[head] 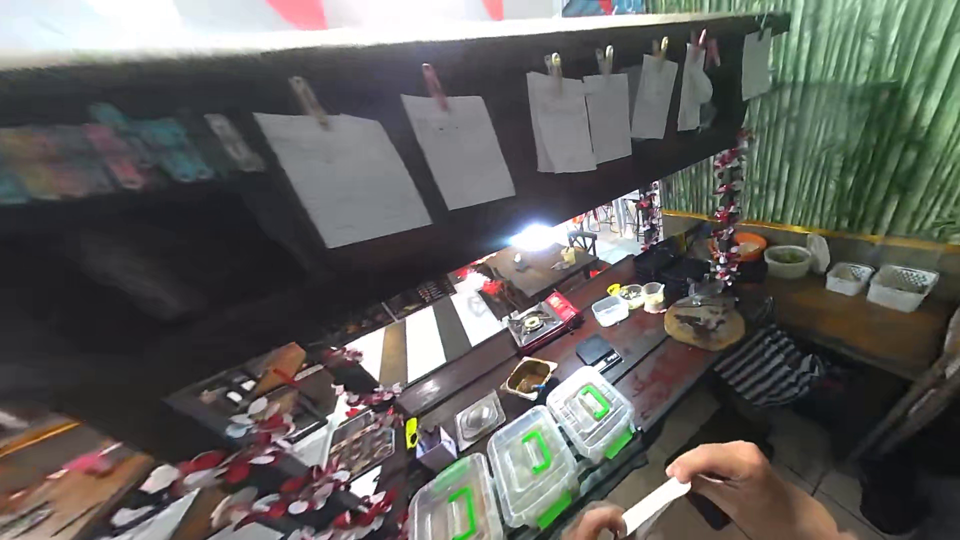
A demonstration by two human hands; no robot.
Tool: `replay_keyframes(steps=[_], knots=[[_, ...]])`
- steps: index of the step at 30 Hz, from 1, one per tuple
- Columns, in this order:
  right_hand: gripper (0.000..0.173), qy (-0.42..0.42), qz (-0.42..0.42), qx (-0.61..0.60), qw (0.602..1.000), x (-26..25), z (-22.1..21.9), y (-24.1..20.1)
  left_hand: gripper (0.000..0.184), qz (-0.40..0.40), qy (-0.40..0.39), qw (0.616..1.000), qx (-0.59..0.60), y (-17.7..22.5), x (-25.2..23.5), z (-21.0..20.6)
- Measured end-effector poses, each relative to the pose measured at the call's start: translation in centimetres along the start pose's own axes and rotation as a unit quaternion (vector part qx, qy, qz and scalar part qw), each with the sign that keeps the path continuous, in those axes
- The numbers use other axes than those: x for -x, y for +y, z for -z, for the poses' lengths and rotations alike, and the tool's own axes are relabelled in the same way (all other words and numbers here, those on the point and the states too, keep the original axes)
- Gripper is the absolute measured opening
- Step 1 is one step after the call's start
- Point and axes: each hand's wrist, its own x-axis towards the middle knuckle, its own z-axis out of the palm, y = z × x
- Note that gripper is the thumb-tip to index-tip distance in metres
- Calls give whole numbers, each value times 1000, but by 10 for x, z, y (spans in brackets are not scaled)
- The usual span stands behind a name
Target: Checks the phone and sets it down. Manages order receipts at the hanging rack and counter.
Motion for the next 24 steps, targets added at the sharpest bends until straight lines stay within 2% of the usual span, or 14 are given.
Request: replay_keyframes(steps=[5,7,11,13,16,19,22,24], knots=[[10,-40,91,83,992,-79,53,33,17,-44,-20,998,-33,-44,-87,-17],[11,-54,132,129,981,-120,79,47,18,-39,-37,997,-60,-62,-136,-21],[17,-64,167,217,960,-194,139,67,34,-52,-113,985,-117,-86,-252,-20],[19,-68,171,269,945,-228,173,71,35,-62,-92,987,-112,-76,-313,-22],[20,-66,192,364,909,-281,219,72,43,-74,-49,996,-25,-49,-401,-32],[17,-66,190,418,886,-334,251,71,64,-17,-19,999,27,-32,-479,-48],[14,-94,162,420,888,-388,266,56,78,64,67,995,30,-35,-539,-64],[15,-111,237,408,875,-437,289,78,89,104,104,989,-5,-39,-563,-71]])
